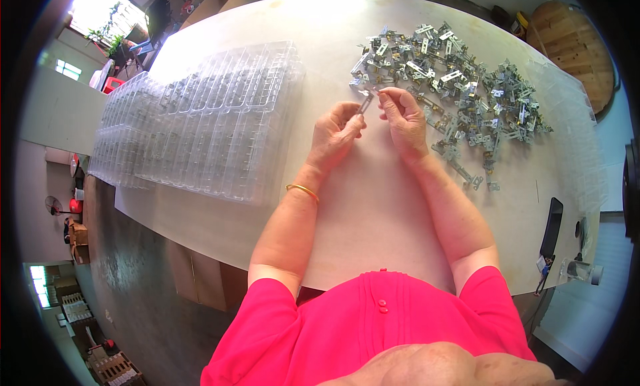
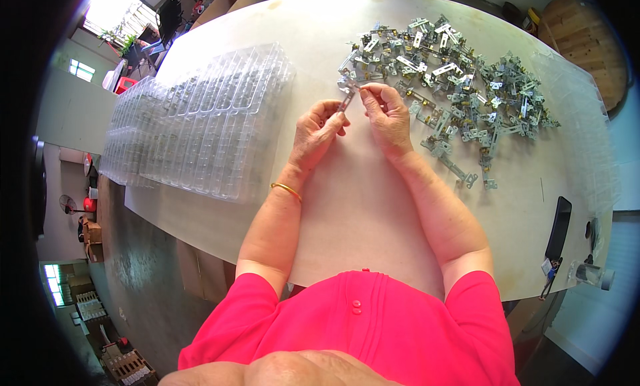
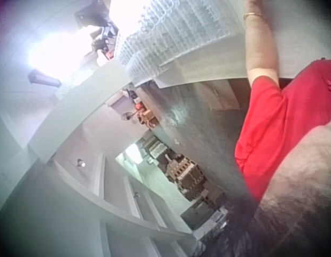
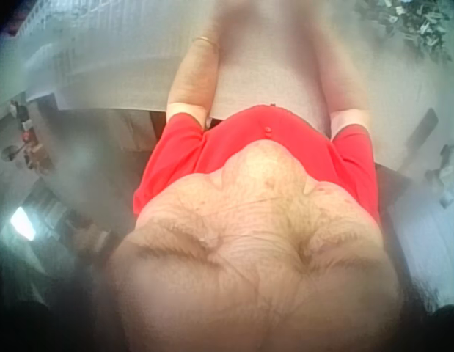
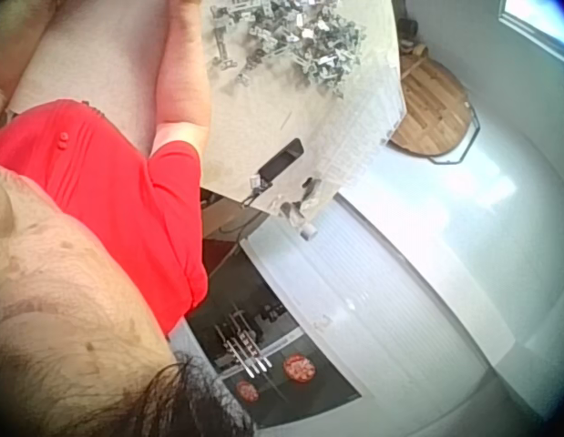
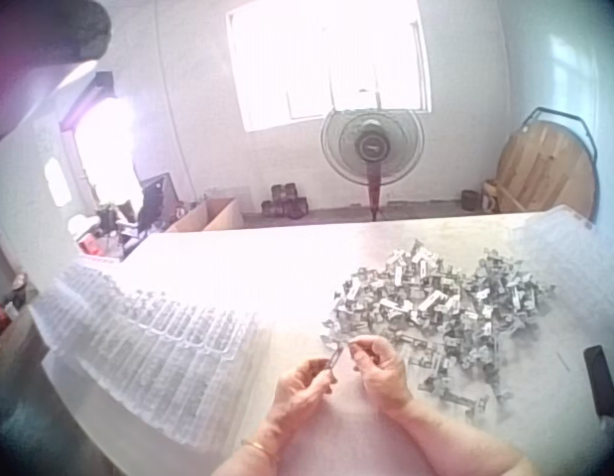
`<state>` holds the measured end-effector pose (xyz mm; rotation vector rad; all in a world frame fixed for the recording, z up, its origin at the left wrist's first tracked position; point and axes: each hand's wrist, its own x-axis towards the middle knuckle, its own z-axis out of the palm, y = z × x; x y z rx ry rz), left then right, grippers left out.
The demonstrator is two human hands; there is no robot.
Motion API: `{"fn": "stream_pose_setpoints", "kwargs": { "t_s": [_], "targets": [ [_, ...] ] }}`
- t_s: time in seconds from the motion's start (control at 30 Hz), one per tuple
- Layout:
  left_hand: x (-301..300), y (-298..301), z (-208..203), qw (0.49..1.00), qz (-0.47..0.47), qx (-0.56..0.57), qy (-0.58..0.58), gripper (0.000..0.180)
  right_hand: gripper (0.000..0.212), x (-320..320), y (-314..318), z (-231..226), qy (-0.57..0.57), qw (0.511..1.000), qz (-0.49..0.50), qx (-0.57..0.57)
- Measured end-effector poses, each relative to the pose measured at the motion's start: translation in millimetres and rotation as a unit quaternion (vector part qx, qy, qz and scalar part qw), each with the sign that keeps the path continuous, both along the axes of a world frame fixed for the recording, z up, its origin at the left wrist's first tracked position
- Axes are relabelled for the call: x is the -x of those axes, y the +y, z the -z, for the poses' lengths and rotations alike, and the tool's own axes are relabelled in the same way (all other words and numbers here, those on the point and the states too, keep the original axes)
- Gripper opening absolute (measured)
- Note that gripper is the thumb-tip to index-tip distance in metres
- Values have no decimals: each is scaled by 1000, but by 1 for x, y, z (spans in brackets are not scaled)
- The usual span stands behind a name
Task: Assembling small metal hinge components and placing them into organized plastic trays.
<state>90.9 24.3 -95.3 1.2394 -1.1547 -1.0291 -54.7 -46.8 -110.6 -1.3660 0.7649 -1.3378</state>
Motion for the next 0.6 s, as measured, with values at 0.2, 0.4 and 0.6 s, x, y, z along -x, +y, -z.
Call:
{"fn": "stream_pose_setpoints", "kwargs": {
  "t_s": [0.2,0.4,0.6],
  "targets": [
    [0,-4,7,994,-94,37,-48,23,9,-2,14,-6,147,987,25,63],
    [6,-3,7,978,-131,83,-138,23,9,1,17,-12,201,970,41,127],
    [5,-4,12,962,-138,126,-202,23,7,2,20,-17,234,963,19,129]
  ]
}}
